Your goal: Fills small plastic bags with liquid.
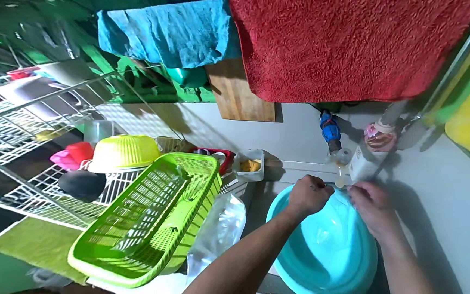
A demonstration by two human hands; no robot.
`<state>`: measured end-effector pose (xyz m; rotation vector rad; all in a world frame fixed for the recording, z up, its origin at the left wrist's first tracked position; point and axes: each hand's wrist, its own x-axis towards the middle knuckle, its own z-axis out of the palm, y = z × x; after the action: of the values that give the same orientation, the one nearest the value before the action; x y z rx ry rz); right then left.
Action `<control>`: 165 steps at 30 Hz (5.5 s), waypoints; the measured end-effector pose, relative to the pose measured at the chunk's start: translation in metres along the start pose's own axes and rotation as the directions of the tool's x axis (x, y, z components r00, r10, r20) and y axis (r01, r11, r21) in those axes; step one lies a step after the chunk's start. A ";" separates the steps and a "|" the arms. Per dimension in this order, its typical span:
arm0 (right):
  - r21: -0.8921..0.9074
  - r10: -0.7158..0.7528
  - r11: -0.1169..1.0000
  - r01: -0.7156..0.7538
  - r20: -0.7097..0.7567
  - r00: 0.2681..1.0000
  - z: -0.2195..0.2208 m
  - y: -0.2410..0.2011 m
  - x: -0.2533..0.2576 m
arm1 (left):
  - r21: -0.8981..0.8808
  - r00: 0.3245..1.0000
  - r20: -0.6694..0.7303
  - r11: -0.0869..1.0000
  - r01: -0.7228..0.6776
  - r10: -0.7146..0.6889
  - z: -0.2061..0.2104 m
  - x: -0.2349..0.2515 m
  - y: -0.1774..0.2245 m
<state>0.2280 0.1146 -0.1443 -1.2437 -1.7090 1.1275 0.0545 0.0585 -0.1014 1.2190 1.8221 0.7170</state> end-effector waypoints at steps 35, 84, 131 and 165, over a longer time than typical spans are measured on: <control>-0.101 -0.293 0.948 0.301 0.083 0.952 -0.024 -0.038 -0.010 | -0.432 0.995 -0.059 0.896 -0.099 0.081 -0.017 -0.021 0.041; -0.269 -0.300 0.888 0.372 0.275 0.914 -0.025 -0.057 -0.002 | 0.723 0.986 0.149 0.673 -0.156 0.069 -0.043 -0.039 0.114; -0.280 -0.318 0.886 0.369 0.211 0.924 -0.015 -0.053 -0.012 | 0.648 0.989 0.134 0.750 -0.133 0.059 -0.034 -0.031 0.103; -0.260 -0.508 0.842 0.473 -0.085 0.857 -0.045 -0.056 -0.017 | 0.278 0.961 -0.024 0.925 -0.259 0.276 -0.010 -0.034 0.048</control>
<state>0.2554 0.1006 -0.0774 -0.9068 -1.9310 0.5241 0.0758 0.0443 -0.0474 1.6687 1.8703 0.6731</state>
